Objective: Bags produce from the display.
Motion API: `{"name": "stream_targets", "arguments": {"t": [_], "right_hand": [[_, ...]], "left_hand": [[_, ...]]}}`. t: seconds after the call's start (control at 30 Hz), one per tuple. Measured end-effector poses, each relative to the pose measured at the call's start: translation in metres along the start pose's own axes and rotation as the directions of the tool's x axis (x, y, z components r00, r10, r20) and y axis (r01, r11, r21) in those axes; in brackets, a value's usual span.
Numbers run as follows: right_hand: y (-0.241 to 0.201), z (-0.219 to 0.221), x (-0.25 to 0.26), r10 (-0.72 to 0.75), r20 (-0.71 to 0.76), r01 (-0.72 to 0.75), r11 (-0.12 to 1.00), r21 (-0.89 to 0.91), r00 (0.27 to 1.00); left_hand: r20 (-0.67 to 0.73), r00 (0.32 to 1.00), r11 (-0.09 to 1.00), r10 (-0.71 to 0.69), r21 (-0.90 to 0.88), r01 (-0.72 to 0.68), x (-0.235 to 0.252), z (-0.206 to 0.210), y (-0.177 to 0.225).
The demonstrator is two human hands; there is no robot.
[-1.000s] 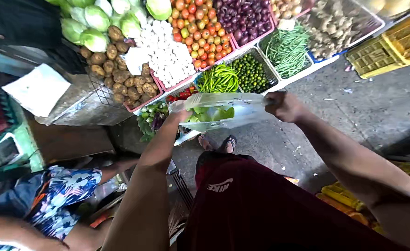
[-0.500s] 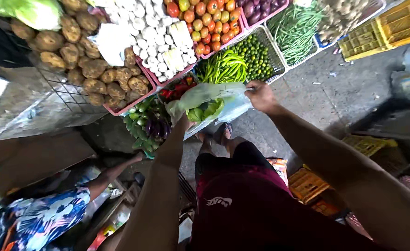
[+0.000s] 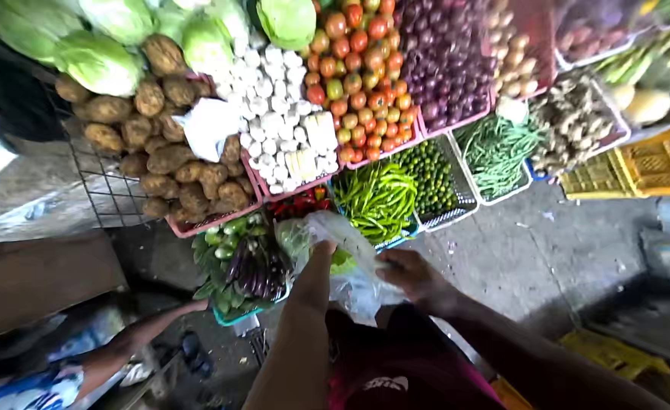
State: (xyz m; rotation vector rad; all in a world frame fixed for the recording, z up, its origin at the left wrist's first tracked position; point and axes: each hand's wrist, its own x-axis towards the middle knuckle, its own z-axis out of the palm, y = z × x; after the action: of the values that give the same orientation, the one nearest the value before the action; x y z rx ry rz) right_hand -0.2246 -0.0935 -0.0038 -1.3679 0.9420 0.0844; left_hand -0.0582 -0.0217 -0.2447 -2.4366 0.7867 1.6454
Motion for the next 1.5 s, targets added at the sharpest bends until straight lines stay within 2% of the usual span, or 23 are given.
{"name": "stream_targets", "arguments": {"t": [0.13, 0.2, 0.27, 0.4, 0.43, 0.53, 0.63, 0.8, 0.9, 1.07, 1.1, 1.17, 1.2, 1.23, 1.3, 1.33, 1.4, 1.47, 1.5], "right_hand": [[0.007, -0.019, 0.012, -0.014, 0.071, 0.013, 1.000, 0.015, 0.997], [0.005, -0.030, 0.021, -0.023, 0.092, 0.023, 1.000, 0.005, 0.995], [0.001, -0.040, 0.027, -0.007, 0.106, 0.008, 1.000, -0.013, 0.994], [0.005, -0.057, 0.038, 0.007, 0.140, 0.002, 0.998, -0.063, 0.990], [0.008, -0.061, 0.042, -0.002, 0.134, 0.013, 0.997, -0.079, 0.991], [0.015, -0.070, 0.054, -0.010, 0.079, 0.016, 0.997, -0.073, 0.997], [0.019, -0.073, 0.063, 0.012, 0.047, -0.011, 1.000, -0.012, 0.999], [0.018, -0.068, 0.071, 0.092, -0.020, -0.089, 0.990, 0.106, 0.996], [0.020, -0.072, 0.074, 0.105, -0.079, -0.092, 0.983, 0.159, 0.991], [0.026, -0.076, 0.080, 0.157, -0.081, -0.136, 0.967, 0.215, 0.984], [0.028, -0.077, 0.082, 0.166, -0.096, -0.140, 0.963, 0.232, 0.981], [0.032, -0.080, 0.086, 0.187, -0.148, -0.138, 0.947, 0.289, 0.971], [0.034, -0.082, 0.089, 0.199, -0.169, -0.139, 0.939, 0.313, 0.965], [0.037, -0.085, 0.092, 0.212, -0.193, -0.139, 0.932, 0.334, 0.958], [0.045, -0.093, 0.099, 0.242, -0.238, -0.137, 0.912, 0.386, 0.941], [0.050, -0.098, 0.101, 0.270, -0.261, -0.140, 0.893, 0.427, 0.927], [0.062, -0.107, 0.106, 0.350, -0.321, -0.165, 0.859, 0.485, 0.880], [0.073, -0.114, 0.105, 0.415, -0.366, -0.222, 0.857, 0.465, 0.833], [0.079, -0.117, 0.103, 0.425, -0.372, -0.249, 0.865, 0.437, 0.825]], "left_hand": [[-0.082, 0.996, 0.999, -0.017, -0.046, 0.013, 0.033, 0.012, 0.003], [-0.052, 0.998, 0.993, -0.039, -0.114, 0.033, 0.034, 0.009, 0.005], [-0.028, 0.999, 0.996, -0.047, -0.076, 0.044, 0.042, 0.006, 0.011], [-0.072, 0.996, 0.995, -0.044, -0.088, 0.037, 0.073, 0.012, 0.014], [-0.044, 0.999, 0.995, -0.030, -0.098, 0.025, 0.074, 0.007, 0.015], [0.124, 0.992, 1.000, -0.008, 0.025, 0.005, 0.068, -0.019, 0.020], [0.187, 0.982, 0.998, 0.023, 0.058, -0.034, 0.061, -0.028, 0.021], [0.076, 0.993, 0.996, 0.088, -0.035, -0.086, 0.075, -0.006, 0.013], [-0.048, 0.990, 0.983, 0.130, -0.122, -0.134, 0.060, -0.010, 0.011], [-0.082, 0.997, 0.997, 0.002, -0.074, -0.008, 0.045, -0.006, 0.002], [-0.094, 0.995, 0.995, -0.034, -0.094, 0.025, 0.044, -0.006, 0.001], [-0.073, 0.994, 0.965, -0.076, -0.256, 0.055, 0.039, -0.001, -0.010], [-0.046, 0.997, 0.918, -0.067, -0.394, 0.044, 0.031, 0.004, -0.019], [-0.020, 0.999, 0.827, -0.038, -0.562, 0.020, 0.018, 0.008, -0.028], [0.034, 0.993, 0.460, 0.109, -0.888, -0.020, -0.028, 0.011, -0.043], [0.025, 0.980, 0.252, 0.195, -0.967, -0.025, -0.056, 0.010, -0.046], [-0.026, 0.967, -0.088, 0.255, -0.996, -0.004, -0.102, 0.001, -0.045], [-0.147, 0.959, -0.298, 0.243, -0.952, -0.070, -0.127, -0.024, -0.037], [-0.233, 0.947, -0.350, 0.221, -0.925, -0.146, -0.132, -0.045, -0.029]]}}
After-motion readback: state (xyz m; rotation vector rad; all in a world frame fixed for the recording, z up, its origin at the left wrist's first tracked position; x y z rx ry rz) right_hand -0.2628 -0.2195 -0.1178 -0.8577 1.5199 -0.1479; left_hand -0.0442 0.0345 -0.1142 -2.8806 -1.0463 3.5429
